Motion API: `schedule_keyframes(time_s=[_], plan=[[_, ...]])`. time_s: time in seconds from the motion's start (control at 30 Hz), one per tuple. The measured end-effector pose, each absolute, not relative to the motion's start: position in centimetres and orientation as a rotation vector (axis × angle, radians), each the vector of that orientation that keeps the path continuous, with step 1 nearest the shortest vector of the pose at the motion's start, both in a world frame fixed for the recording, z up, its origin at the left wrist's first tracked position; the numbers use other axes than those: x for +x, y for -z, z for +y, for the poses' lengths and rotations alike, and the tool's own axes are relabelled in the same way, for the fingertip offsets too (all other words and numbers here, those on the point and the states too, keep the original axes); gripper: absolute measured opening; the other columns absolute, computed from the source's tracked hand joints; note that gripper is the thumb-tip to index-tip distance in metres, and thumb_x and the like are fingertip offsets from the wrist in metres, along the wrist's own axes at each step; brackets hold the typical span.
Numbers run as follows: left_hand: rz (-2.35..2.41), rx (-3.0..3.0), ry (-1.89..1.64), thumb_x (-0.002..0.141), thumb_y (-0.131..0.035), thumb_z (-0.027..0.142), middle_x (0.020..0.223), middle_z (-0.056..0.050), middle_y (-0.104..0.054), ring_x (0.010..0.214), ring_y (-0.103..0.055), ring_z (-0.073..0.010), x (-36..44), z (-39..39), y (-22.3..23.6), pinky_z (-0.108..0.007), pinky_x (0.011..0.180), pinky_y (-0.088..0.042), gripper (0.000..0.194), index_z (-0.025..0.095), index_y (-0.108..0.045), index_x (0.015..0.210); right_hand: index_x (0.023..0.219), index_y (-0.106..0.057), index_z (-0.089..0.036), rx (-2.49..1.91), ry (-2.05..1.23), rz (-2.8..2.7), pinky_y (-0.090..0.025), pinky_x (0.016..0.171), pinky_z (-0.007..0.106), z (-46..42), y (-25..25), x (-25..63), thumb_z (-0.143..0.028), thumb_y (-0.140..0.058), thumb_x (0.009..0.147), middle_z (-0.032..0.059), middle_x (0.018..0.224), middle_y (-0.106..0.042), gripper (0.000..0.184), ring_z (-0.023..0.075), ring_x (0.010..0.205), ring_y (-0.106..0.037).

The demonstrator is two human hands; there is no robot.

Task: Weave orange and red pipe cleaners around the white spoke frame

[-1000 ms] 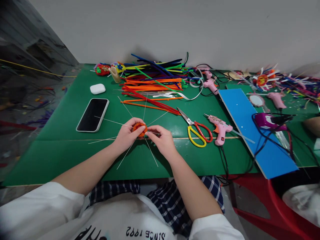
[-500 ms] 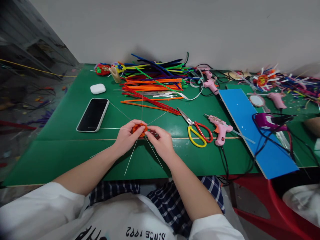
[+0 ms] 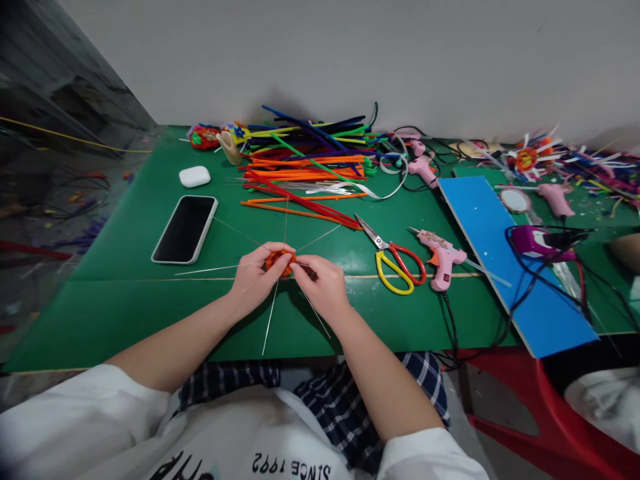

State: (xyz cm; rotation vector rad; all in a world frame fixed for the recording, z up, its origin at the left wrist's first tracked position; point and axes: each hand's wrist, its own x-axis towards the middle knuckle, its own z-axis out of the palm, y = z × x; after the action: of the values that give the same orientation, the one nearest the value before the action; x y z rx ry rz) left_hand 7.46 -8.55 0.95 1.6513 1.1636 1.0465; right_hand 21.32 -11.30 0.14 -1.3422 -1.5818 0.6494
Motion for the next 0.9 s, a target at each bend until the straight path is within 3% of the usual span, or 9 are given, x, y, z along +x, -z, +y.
schedule_keyframes(time_s=[0.3, 0.63, 0.9], plan=[[1.134, 1.723, -0.903, 0.080, -0.052, 0.034, 0.081, -0.001, -0.065, 0.065, -0.057, -0.0100, 6.9, -8.2, -1.5, -0.021, 0.060, -0.048, 0.021, 0.018, -0.062, 0.088, 0.074, -0.063, -0.018, -1.257, -0.621, -1.891, -0.041, 0.058, 0.021, -10.9, -0.8, 22.7, -0.028, -0.051, 0.083, 0.0006, 0.066, -0.062, 0.018, 0.0099, 0.058, -0.053], [1.121, 1.816, -0.913, 0.081, -0.050, 0.032, 0.080, -0.001, -0.065, 0.064, -0.057, -0.0101, 6.9, -8.3, -1.7, -0.021, 0.061, -0.047, 0.019, 0.018, -0.062, 0.086, 0.067, -0.061, -0.019, -1.328, -0.496, -1.882, -0.038, 0.055, 0.023, -11.2, -0.9, 22.3, -0.030, -0.048, 0.082, 0.0012, 0.059, -0.060, 0.023, 0.0106, 0.053, -0.051], [1.105, 1.949, -0.908, 0.082, -0.049, 0.028, 0.085, -0.001, -0.066, 0.073, -0.059, -0.0104, 7.0, -8.5, -1.5, -0.021, 0.069, -0.046, 0.018, 0.018, -0.061, 0.090, 0.056, -0.056, -0.018, -1.355, -0.707, -1.627, -0.039, 0.052, 0.022, -11.3, -1.3, 21.5, -0.023, -0.051, 0.076, -0.0012, 0.053, -0.056, 0.021, 0.0097, 0.050, -0.049]])
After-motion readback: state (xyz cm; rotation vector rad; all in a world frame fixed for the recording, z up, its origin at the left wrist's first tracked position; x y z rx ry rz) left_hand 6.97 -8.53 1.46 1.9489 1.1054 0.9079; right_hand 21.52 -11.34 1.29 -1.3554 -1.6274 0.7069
